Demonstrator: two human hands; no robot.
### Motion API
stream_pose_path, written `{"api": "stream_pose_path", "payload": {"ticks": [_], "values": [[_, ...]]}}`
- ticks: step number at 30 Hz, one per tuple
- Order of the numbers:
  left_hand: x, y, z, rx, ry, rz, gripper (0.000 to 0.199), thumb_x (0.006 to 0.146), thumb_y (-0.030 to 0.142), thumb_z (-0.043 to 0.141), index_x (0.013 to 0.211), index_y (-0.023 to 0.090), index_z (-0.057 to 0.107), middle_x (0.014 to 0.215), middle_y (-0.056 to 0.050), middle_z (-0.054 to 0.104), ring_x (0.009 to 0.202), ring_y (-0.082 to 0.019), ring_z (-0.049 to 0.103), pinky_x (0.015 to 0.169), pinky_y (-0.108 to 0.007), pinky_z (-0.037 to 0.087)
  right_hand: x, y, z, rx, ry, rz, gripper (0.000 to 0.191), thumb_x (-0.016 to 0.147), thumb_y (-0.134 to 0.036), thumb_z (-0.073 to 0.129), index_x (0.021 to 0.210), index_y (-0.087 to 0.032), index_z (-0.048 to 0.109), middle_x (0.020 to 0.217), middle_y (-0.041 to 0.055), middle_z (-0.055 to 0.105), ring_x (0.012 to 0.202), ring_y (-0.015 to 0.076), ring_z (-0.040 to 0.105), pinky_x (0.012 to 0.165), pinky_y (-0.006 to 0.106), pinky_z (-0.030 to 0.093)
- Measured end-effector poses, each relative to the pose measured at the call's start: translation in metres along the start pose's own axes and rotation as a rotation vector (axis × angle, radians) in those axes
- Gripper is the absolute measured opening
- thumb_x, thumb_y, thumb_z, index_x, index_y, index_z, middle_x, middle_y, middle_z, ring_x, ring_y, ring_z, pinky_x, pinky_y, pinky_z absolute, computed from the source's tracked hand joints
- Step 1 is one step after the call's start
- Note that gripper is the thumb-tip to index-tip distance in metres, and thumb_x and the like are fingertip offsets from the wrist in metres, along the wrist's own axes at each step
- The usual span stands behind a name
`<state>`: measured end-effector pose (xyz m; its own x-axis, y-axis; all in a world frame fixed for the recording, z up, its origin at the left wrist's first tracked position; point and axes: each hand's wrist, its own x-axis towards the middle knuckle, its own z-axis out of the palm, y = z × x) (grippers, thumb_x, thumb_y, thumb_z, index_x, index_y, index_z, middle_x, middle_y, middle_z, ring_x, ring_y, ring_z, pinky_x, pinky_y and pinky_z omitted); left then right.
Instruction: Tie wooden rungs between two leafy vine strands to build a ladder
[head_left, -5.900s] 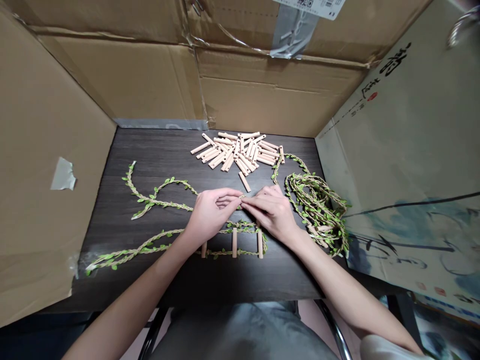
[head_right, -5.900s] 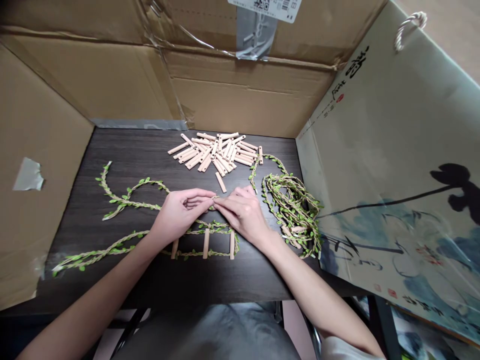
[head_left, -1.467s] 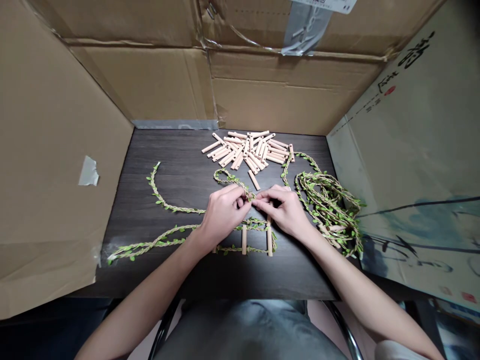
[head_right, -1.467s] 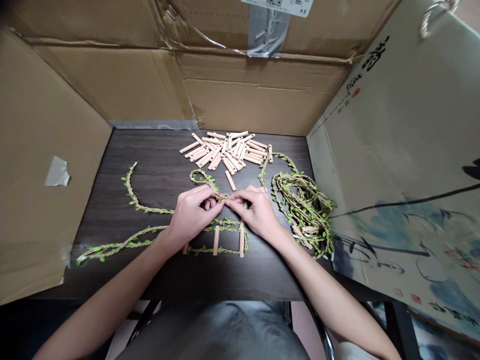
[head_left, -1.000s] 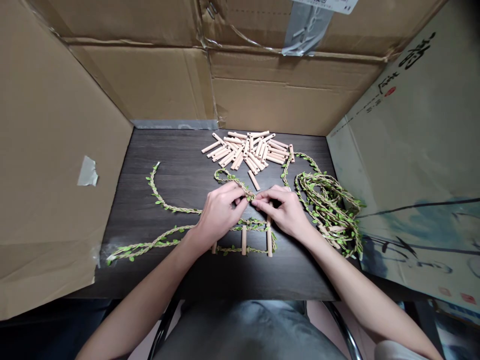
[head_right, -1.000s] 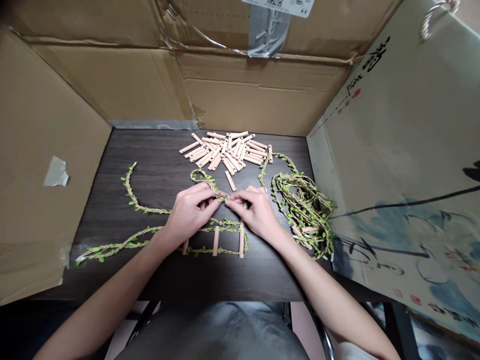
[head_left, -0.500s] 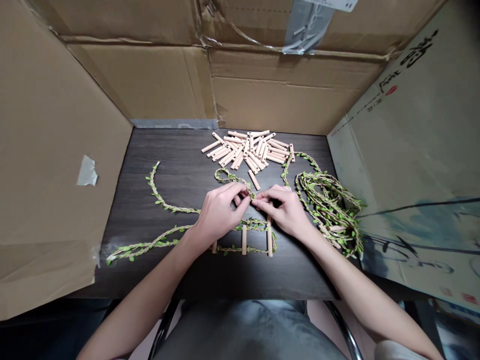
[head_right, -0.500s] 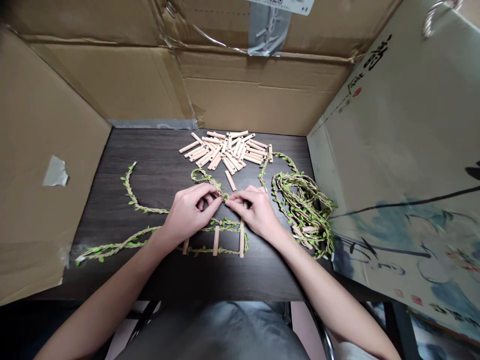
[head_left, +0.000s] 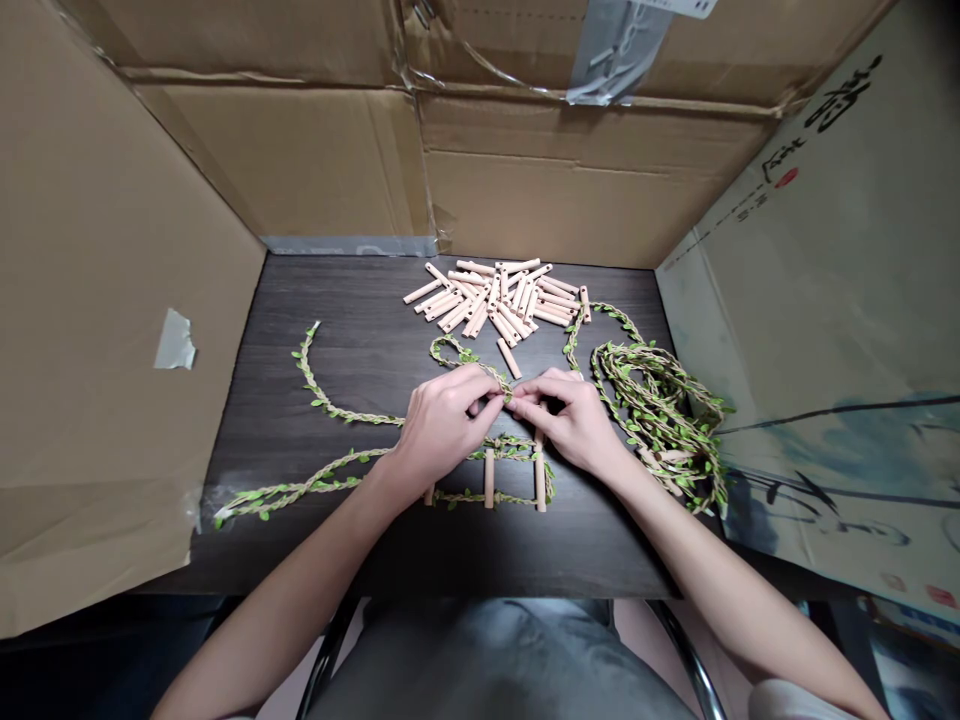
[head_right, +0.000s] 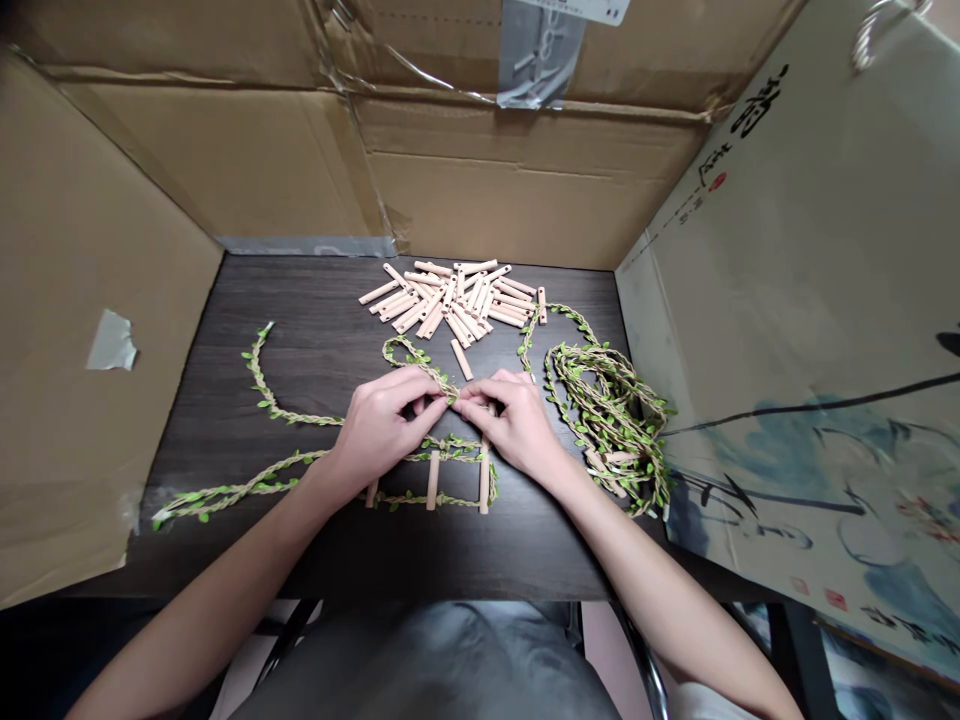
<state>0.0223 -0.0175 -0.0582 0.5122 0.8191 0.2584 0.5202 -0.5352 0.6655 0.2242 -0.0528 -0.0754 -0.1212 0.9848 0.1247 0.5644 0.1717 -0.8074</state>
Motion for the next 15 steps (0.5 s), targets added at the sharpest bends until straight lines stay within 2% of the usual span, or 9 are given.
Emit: {"api": "stream_pose_path", "payload": {"ticks": [5, 8, 10, 13, 15], "values": [[0.003, -0.001, -0.013, 0.100, -0.041, -0.031, 0.012, 0.091, 0.017, 0.057, 0.091, 0.018, 0.069, 0.079, -0.002, 0.064, 0.069, -0.015, 0.057, 0.070, -0.027, 0.043, 0.000, -0.003, -0.001, 0.007, -0.001, 0.002, 0.009, 0.092, -0.032, 0.076, 0.093, -0.023, 0.078, 0.080, 0.0007, 0.074, 0.075, 0.0175, 0.061, 0.079, 0.035, 0.040], [0.005, -0.005, -0.020, 0.106, -0.041, -0.116, 0.017, 0.092, 0.015, 0.054, 0.096, 0.018, 0.070, 0.087, -0.002, 0.070, 0.068, -0.015, 0.056, 0.067, -0.027, 0.040, 0.000, -0.004, 0.000, -0.013, 0.008, -0.027, 0.008, 0.093, -0.030, 0.076, 0.092, -0.023, 0.078, 0.079, 0.0008, 0.073, 0.074, 0.0172, 0.061, 0.079, 0.035, 0.040], [0.007, -0.008, -0.020, 0.028, -0.053, -0.144, 0.019, 0.096, 0.018, 0.052, 0.097, 0.019, 0.071, 0.092, -0.002, 0.074, 0.070, -0.015, 0.059, 0.068, -0.027, 0.041, 0.000, -0.004, 0.001, -0.035, 0.016, -0.062, 0.009, 0.093, -0.031, 0.075, 0.092, -0.022, 0.078, 0.080, 0.0014, 0.073, 0.074, 0.0175, 0.061, 0.079, 0.035, 0.040], [0.008, -0.010, -0.018, -0.106, -0.167, -0.164, 0.027, 0.100, 0.021, 0.048, 0.088, 0.018, 0.072, 0.086, -0.001, 0.074, 0.072, -0.015, 0.062, 0.069, -0.025, 0.042, -0.001, -0.003, 0.001, -0.042, 0.019, -0.114, 0.011, 0.094, -0.032, 0.074, 0.093, -0.022, 0.078, 0.082, 0.0018, 0.073, 0.076, 0.0177, 0.061, 0.079, 0.035, 0.041], [0.008, -0.010, -0.017, -0.122, -0.254, -0.190, 0.030, 0.102, 0.022, 0.045, 0.093, 0.018, 0.074, 0.077, 0.000, 0.072, 0.069, -0.014, 0.061, 0.067, -0.025, 0.041, -0.001, -0.003, 0.000, -0.026, 0.019, -0.127, 0.009, 0.094, -0.030, 0.075, 0.094, -0.021, 0.078, 0.081, 0.0014, 0.073, 0.076, 0.0173, 0.061, 0.079, 0.035, 0.041]]}}
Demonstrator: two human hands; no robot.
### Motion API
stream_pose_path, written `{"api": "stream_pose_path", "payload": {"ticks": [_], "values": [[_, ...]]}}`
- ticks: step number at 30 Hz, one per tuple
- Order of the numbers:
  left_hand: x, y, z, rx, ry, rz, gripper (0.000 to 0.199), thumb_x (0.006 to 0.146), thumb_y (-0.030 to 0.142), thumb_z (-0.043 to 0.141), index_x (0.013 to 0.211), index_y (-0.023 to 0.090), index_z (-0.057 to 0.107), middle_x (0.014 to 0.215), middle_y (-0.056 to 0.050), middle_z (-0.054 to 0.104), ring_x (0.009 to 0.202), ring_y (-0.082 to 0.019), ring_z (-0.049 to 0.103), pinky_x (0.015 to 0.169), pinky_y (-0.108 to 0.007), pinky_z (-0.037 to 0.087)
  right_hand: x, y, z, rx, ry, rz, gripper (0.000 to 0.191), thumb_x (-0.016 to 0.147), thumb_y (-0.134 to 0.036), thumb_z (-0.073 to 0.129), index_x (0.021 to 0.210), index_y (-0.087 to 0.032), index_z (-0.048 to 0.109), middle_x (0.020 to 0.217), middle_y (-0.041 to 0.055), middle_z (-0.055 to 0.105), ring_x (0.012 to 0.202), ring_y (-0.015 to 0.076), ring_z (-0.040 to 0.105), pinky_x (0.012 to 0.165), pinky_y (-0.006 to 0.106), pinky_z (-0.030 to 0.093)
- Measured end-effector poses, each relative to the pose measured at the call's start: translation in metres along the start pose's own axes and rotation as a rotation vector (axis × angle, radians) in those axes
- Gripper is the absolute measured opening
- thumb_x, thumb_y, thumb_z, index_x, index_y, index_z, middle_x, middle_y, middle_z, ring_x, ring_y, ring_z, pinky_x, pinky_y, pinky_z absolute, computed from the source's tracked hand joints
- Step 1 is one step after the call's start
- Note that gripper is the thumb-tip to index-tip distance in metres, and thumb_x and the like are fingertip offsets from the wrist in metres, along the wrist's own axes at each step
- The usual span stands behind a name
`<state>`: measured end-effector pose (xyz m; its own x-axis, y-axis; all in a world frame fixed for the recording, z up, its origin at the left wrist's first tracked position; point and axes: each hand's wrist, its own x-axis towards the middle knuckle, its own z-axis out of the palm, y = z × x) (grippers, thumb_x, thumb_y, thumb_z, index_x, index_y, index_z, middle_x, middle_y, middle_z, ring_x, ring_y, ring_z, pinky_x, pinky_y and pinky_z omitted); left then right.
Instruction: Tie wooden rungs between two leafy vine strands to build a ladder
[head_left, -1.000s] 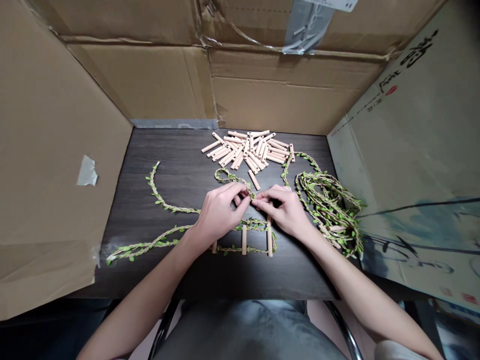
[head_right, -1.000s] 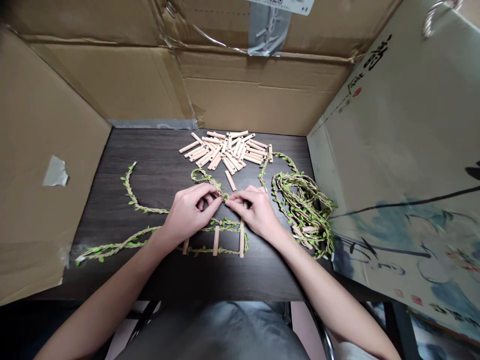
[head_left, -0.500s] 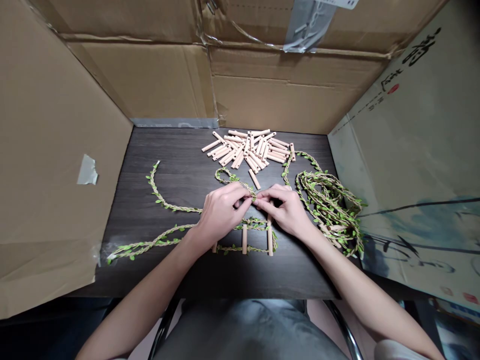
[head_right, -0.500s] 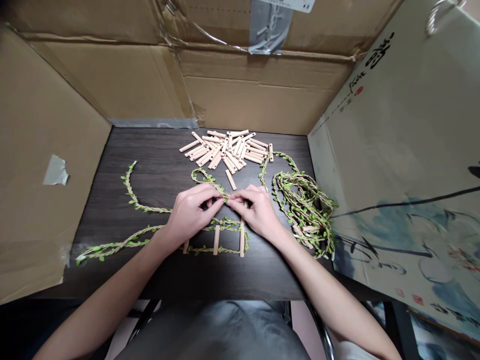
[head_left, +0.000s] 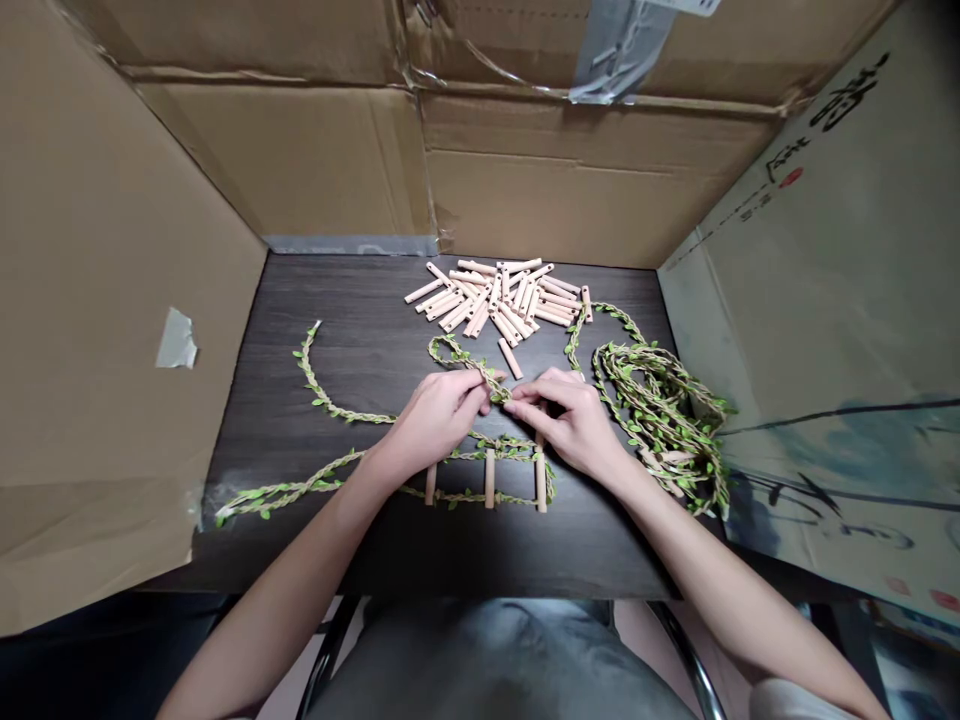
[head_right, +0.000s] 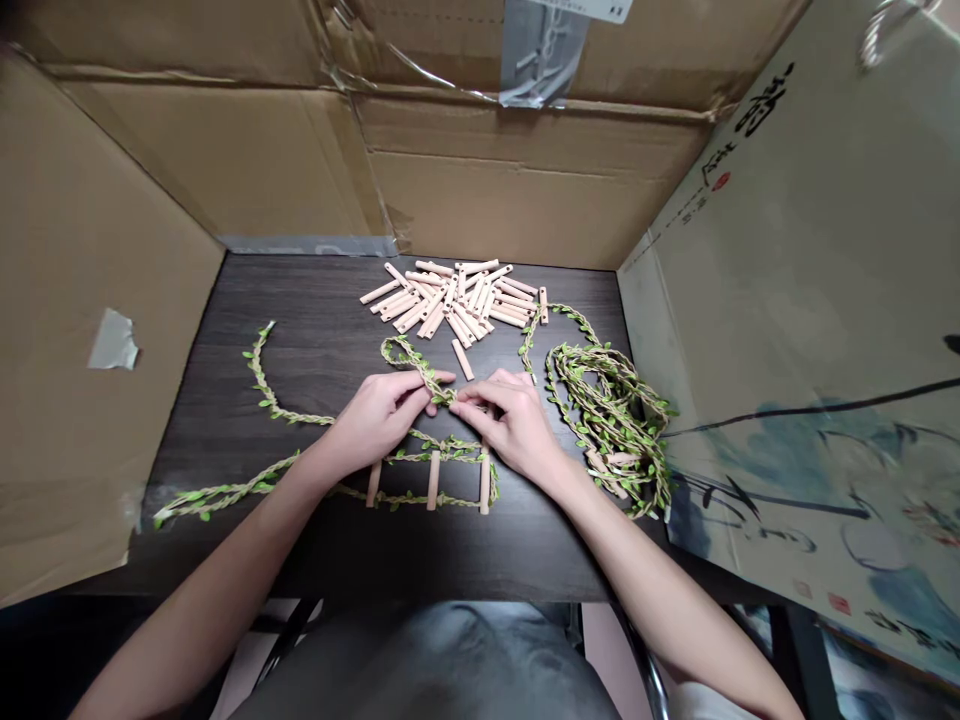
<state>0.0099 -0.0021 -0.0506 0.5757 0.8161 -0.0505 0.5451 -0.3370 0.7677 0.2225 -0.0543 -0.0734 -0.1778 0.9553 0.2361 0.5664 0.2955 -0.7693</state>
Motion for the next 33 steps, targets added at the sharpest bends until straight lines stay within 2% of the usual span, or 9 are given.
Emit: {"api": "stream_pose_path", "payload": {"ticks": [3, 5, 7, 9, 16, 21, 25, 28, 33], "values": [[0.0000, 0.0004, -0.0010, 0.076, -0.094, -0.037, 0.036, 0.103, 0.022, 0.041, 0.120, 0.021, 0.073, 0.073, 0.002, 0.071, 0.069, -0.016, 0.063, 0.067, -0.025, 0.041, -0.0001, 0.0000, -0.0009, 0.030, 0.000, -0.016, 0.006, 0.093, -0.027, 0.076, 0.094, -0.021, 0.077, 0.084, 0.0009, 0.074, 0.077, 0.0168, 0.062, 0.079, 0.034, 0.041], [-0.0005, 0.0004, -0.0027, 0.143, -0.144, -0.027, 0.040, 0.103, 0.022, 0.039, 0.130, 0.025, 0.069, 0.088, -0.001, 0.077, 0.080, -0.018, 0.069, 0.072, -0.026, 0.044, -0.0001, 0.0002, -0.0011, 0.041, -0.005, -0.042, 0.005, 0.093, -0.026, 0.076, 0.095, -0.021, 0.077, 0.087, 0.0009, 0.075, 0.080, 0.0168, 0.063, 0.081, 0.035, 0.041], [-0.0010, 0.0000, -0.0040, 0.199, -0.180, -0.001, 0.042, 0.103, 0.023, 0.038, 0.131, 0.029, 0.069, 0.110, -0.002, 0.078, 0.096, -0.021, 0.072, 0.081, -0.029, 0.047, -0.0002, 0.0007, -0.0010, 0.041, -0.012, -0.061, 0.004, 0.092, -0.025, 0.077, 0.094, -0.021, 0.077, 0.089, 0.0008, 0.076, 0.081, 0.0168, 0.063, 0.082, 0.035, 0.041], [-0.0012, -0.0006, -0.0040, 0.224, -0.198, 0.019, 0.041, 0.104, 0.024, 0.038, 0.129, 0.031, 0.070, 0.117, -0.003, 0.077, 0.106, -0.024, 0.071, 0.088, -0.031, 0.048, -0.0002, 0.0013, -0.0008, 0.036, -0.016, -0.065, 0.004, 0.092, -0.025, 0.077, 0.095, -0.022, 0.077, 0.088, 0.0007, 0.076, 0.080, 0.0168, 0.063, 0.081, 0.035, 0.041], [-0.0009, -0.0016, -0.0020, 0.163, -0.136, 0.038, 0.035, 0.103, 0.028, 0.043, 0.105, 0.023, 0.077, 0.096, -0.006, 0.078, 0.099, -0.023, 0.072, 0.091, -0.030, 0.051, 0.0000, 0.0013, -0.0022, 0.031, -0.034, -0.054, 0.005, 0.092, -0.027, 0.077, 0.096, -0.023, 0.078, 0.088, 0.0002, 0.076, 0.081, 0.0167, 0.063, 0.083, 0.035, 0.040], [-0.0001, -0.0012, -0.0016, 0.098, -0.083, 0.072, 0.032, 0.101, 0.025, 0.047, 0.086, 0.019, 0.075, 0.079, -0.005, 0.073, 0.082, -0.020, 0.068, 0.080, -0.028, 0.049, 0.0001, 0.0016, -0.0032, 0.037, -0.051, -0.042, 0.005, 0.092, -0.027, 0.077, 0.095, -0.023, 0.077, 0.089, -0.0001, 0.077, 0.082, 0.0167, 0.063, 0.084, 0.036, 0.040], [0.0003, -0.0014, -0.0005, 0.084, -0.060, 0.063, 0.031, 0.099, 0.024, 0.050, 0.078, 0.016, 0.072, 0.066, -0.001, 0.061, 0.064, -0.015, 0.054, 0.065, -0.026, 0.040, -0.0001, 0.0016, -0.0032, 0.040, -0.059, -0.040, 0.005, 0.093, -0.027, 0.076, 0.095, -0.023, 0.077, 0.090, -0.0002, 0.077, 0.083, 0.0169, 0.063, 0.085, 0.035, 0.039], [-0.0001, -0.0014, -0.0001, 0.082, -0.046, 0.050, 0.029, 0.097, 0.024, 0.051, 0.074, 0.016, 0.066, 0.059, 0.003, 0.048, 0.057, -0.012, 0.041, 0.058, -0.026, 0.031, 0.0000, 0.0010, -0.0034, 0.044, -0.059, -0.036, 0.005, 0.093, -0.027, 0.076, 0.095, -0.023, 0.077, 0.090, -0.0004, 0.077, 0.083, 0.0168, 0.064, 0.085, 0.035, 0.039], [-0.0010, -0.0005, 0.0010, 0.075, -0.030, 0.060, 0.031, 0.096, 0.023, 0.053, 0.067, 0.017, 0.048, 0.060, 0.006, 0.041, 0.058, -0.009, 0.035, 0.058, -0.026, 0.027, 0.0004, 0.0004, -0.0036, 0.046, -0.064, -0.029, 0.005, 0.092, -0.027, 0.077, 0.094, -0.023, 0.077, 0.089, -0.0003, 0.077, 0.083, 0.0170, 0.064, 0.085, 0.036, 0.039]]}}
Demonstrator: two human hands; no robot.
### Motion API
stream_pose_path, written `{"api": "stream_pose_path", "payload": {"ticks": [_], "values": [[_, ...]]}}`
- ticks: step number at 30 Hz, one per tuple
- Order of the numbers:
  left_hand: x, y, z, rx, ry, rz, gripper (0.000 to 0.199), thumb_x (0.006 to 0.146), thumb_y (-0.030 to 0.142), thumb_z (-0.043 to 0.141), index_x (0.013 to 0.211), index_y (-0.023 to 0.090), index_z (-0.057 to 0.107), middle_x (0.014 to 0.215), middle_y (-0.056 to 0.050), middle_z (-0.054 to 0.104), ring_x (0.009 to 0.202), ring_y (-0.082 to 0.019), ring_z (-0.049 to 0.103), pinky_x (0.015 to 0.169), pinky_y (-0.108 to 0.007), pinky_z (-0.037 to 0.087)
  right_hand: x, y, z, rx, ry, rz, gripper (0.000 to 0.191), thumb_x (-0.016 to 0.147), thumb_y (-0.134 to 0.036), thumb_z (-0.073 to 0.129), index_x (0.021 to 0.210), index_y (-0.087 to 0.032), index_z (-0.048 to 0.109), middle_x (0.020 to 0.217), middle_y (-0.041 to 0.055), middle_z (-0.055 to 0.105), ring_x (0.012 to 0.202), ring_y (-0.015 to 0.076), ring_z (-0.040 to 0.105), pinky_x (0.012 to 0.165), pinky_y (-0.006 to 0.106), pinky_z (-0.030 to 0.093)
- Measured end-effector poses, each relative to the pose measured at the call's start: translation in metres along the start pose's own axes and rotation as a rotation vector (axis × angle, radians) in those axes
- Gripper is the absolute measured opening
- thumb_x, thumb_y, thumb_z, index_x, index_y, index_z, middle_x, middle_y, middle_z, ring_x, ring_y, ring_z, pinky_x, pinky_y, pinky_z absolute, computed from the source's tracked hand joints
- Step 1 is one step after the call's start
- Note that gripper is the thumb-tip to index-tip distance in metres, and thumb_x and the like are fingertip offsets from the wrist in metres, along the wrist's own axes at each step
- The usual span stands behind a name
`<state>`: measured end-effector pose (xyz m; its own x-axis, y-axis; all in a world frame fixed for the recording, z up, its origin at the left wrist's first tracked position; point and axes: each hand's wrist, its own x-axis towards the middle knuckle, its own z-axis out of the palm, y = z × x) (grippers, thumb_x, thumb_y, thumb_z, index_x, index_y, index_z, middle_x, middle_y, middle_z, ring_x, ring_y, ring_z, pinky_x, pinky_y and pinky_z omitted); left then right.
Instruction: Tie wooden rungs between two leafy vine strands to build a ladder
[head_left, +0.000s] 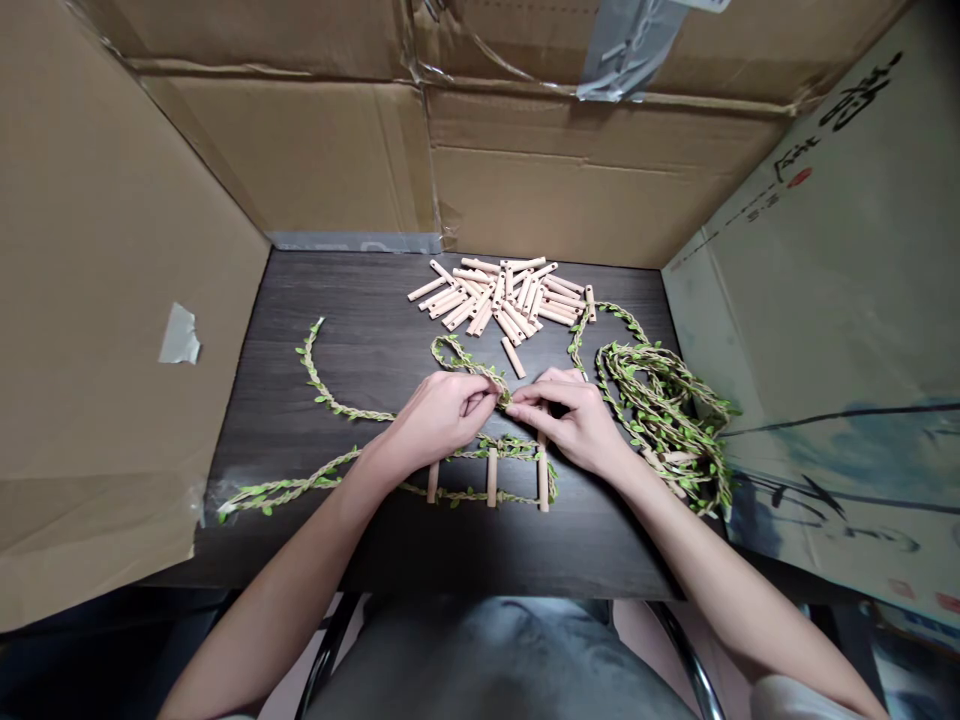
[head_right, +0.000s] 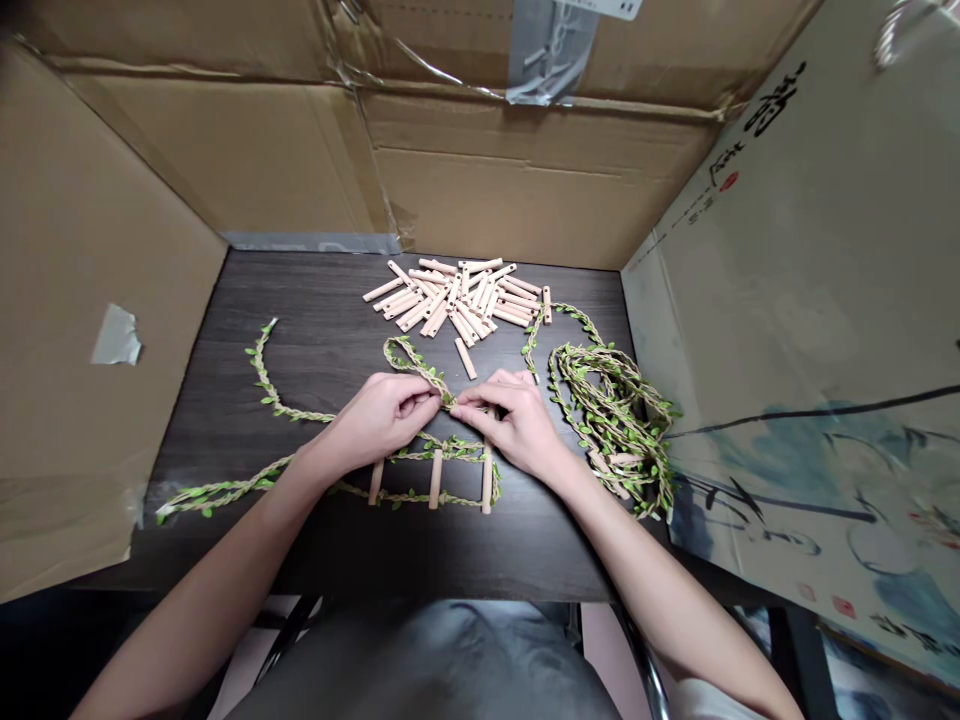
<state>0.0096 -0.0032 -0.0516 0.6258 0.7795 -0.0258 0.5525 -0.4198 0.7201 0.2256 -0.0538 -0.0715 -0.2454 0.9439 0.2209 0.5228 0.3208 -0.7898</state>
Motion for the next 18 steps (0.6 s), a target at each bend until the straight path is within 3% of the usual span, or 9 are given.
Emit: {"api": "stream_pose_path", "payload": {"ticks": [11, 18], "values": [[0.0016, -0.0003, 0.0018, 0.034, 0.044, 0.004, 0.031, 0.092, 0.018, 0.050, 0.063, 0.018, 0.040, 0.057, 0.005, 0.038, 0.055, -0.010, 0.034, 0.058, -0.026, 0.026, -0.0001, 0.0025, -0.0012, 0.050, -0.016, 0.022, 0.007, 0.092, -0.029, 0.077, 0.094, -0.023, 0.079, 0.088, 0.0000, 0.077, 0.083, 0.0169, 0.063, 0.085, 0.036, 0.039], [0.0012, -0.0029, 0.0018, 0.058, 0.071, 0.015, 0.031, 0.091, 0.019, 0.052, 0.061, 0.018, 0.045, 0.057, 0.004, 0.041, 0.055, -0.011, 0.038, 0.060, -0.027, 0.029, 0.0005, 0.0026, -0.0029, 0.089, -0.022, 0.055, 0.015, 0.094, -0.038, 0.074, 0.094, -0.024, 0.079, 0.090, 0.0020, 0.078, 0.084, 0.0193, 0.064, 0.087, 0.039, 0.042]]}}
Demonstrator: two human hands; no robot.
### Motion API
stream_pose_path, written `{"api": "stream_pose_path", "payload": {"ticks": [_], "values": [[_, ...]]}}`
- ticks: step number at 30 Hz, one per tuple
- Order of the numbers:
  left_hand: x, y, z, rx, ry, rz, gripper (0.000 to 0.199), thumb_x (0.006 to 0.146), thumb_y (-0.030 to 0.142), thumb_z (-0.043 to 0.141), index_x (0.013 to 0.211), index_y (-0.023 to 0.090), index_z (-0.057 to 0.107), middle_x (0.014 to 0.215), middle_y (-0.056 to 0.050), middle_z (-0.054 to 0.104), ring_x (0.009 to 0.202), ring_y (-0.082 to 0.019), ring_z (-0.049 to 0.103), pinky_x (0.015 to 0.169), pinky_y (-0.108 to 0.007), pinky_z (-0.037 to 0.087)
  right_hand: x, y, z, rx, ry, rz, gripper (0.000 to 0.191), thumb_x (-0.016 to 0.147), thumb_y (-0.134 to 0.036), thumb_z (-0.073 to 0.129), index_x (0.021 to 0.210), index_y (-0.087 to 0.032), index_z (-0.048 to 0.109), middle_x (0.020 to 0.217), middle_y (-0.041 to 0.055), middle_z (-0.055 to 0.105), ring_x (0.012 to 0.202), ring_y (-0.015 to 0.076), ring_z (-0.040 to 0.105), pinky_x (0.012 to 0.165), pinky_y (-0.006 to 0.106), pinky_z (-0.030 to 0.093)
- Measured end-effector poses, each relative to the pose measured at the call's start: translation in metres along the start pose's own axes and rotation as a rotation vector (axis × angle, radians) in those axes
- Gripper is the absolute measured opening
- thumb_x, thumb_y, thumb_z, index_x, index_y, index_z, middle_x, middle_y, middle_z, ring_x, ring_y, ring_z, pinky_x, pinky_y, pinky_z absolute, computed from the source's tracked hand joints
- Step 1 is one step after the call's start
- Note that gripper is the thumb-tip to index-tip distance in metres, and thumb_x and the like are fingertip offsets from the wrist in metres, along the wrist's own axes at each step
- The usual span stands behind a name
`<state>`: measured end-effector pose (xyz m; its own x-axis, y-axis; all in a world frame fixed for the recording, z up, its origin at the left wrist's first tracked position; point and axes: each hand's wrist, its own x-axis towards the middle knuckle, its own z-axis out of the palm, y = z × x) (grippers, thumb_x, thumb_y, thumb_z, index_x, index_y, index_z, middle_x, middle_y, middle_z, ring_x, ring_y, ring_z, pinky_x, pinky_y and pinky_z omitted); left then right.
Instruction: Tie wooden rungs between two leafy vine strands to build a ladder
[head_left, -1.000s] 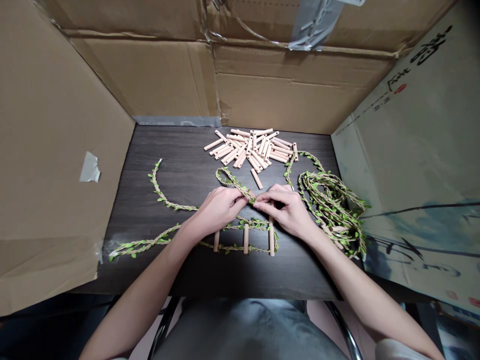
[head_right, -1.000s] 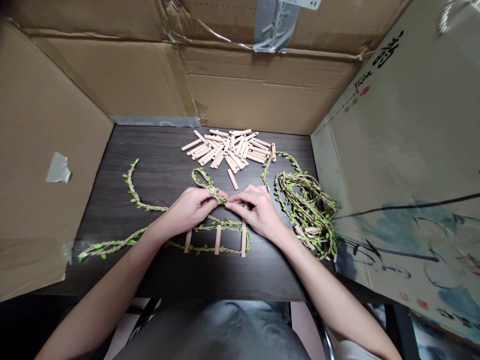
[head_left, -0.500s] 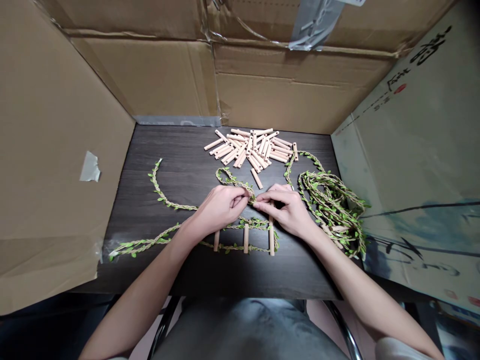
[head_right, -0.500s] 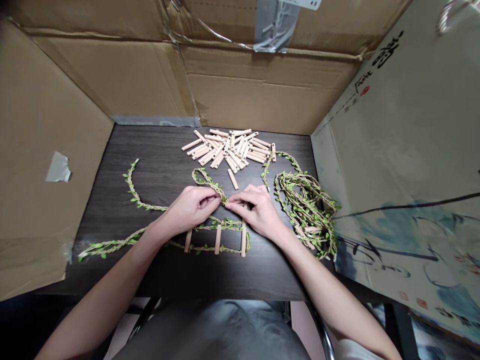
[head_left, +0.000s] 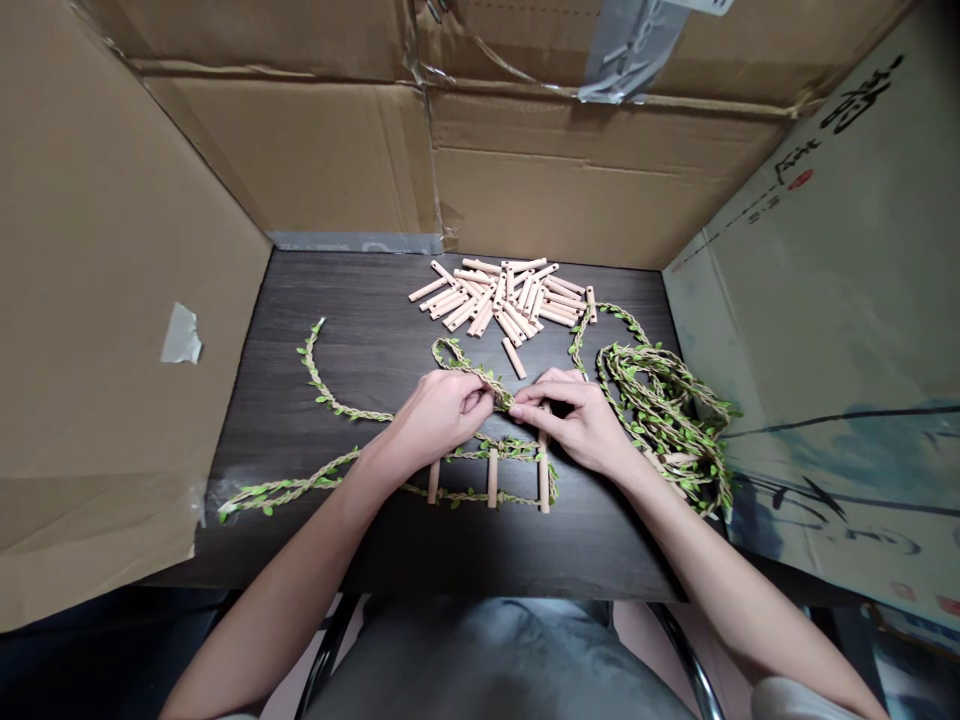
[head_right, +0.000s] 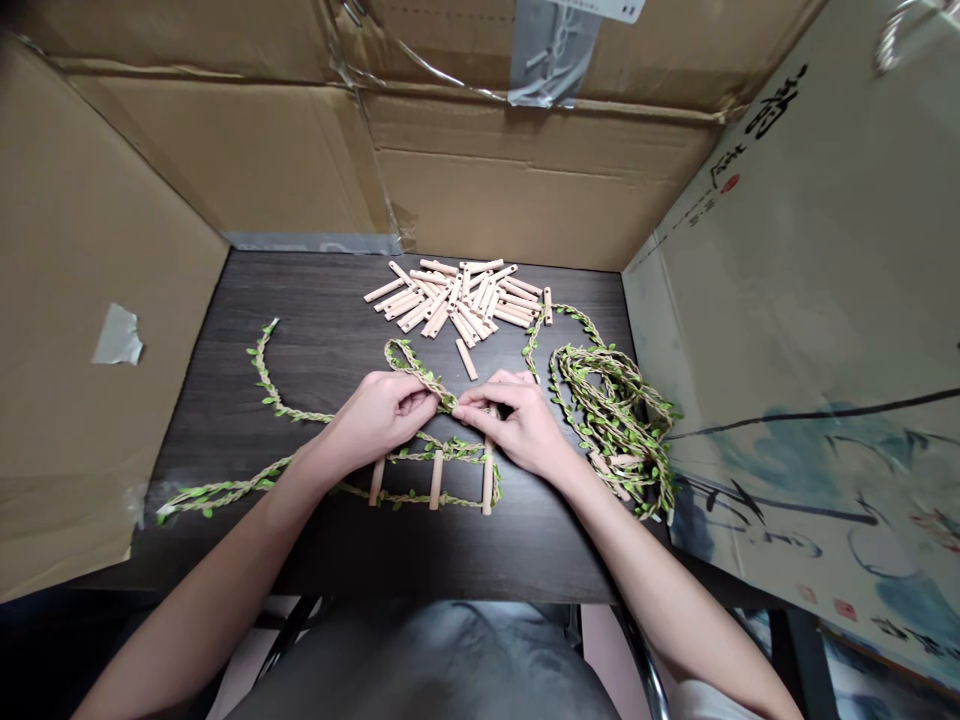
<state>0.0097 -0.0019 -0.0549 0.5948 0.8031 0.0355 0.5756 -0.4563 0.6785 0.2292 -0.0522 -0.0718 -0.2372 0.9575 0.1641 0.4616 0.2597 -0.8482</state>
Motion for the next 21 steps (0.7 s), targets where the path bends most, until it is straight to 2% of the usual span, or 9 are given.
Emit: {"api": "stream_pose_path", "payload": {"ticks": [3, 7, 13, 21], "values": [[-0.001, -0.002, -0.002, 0.010, -0.003, 0.010, 0.028, 0.092, 0.018, 0.051, 0.064, 0.017, 0.053, 0.060, 0.004, 0.045, 0.057, -0.011, 0.040, 0.061, -0.027, 0.031, 0.001, -0.003, -0.002, 0.078, -0.007, 0.033, 0.019, 0.094, -0.041, 0.074, 0.092, -0.023, 0.079, 0.089, 0.0031, 0.078, 0.083, 0.0197, 0.065, 0.085, 0.039, 0.045], [-0.002, -0.003, -0.010, 0.020, 0.008, -0.005, 0.023, 0.094, 0.018, 0.050, 0.078, 0.016, 0.066, 0.065, 0.003, 0.051, 0.060, -0.010, 0.042, 0.063, -0.025, 0.032, 0.002, -0.005, -0.004, 0.130, 0.009, 0.057, 0.018, 0.092, -0.040, 0.076, 0.090, -0.023, 0.080, 0.086, 0.0029, 0.077, 0.080, 0.0194, 0.064, 0.081, 0.037, 0.047], [-0.002, -0.003, -0.025, 0.031, 0.073, -0.053, 0.022, 0.092, 0.021, 0.054, 0.079, 0.015, 0.071, 0.061, 0.004, 0.051, 0.057, -0.009, 0.042, 0.061, -0.024, 0.033, 0.002, -0.004, -0.003, 0.127, 0.024, 0.060, 0.014, 0.092, -0.036, 0.076, 0.091, -0.023, 0.080, 0.087, 0.0028, 0.078, 0.081, 0.0191, 0.065, 0.081, 0.037, 0.048], [-0.004, -0.003, -0.036, 0.074, 0.109, -0.055, 0.022, 0.090, 0.022, 0.055, 0.076, 0.015, 0.071, 0.060, 0.003, 0.053, 0.056, -0.010, 0.043, 0.060, -0.025, 0.033, 0.002, -0.005, -0.003, 0.127, 0.018, 0.073, 0.017, 0.093, -0.039, 0.075, 0.090, -0.023, 0.080, 0.085, 0.0031, 0.077, 0.079, 0.0195, 0.064, 0.080, 0.038, 0.048]]}}
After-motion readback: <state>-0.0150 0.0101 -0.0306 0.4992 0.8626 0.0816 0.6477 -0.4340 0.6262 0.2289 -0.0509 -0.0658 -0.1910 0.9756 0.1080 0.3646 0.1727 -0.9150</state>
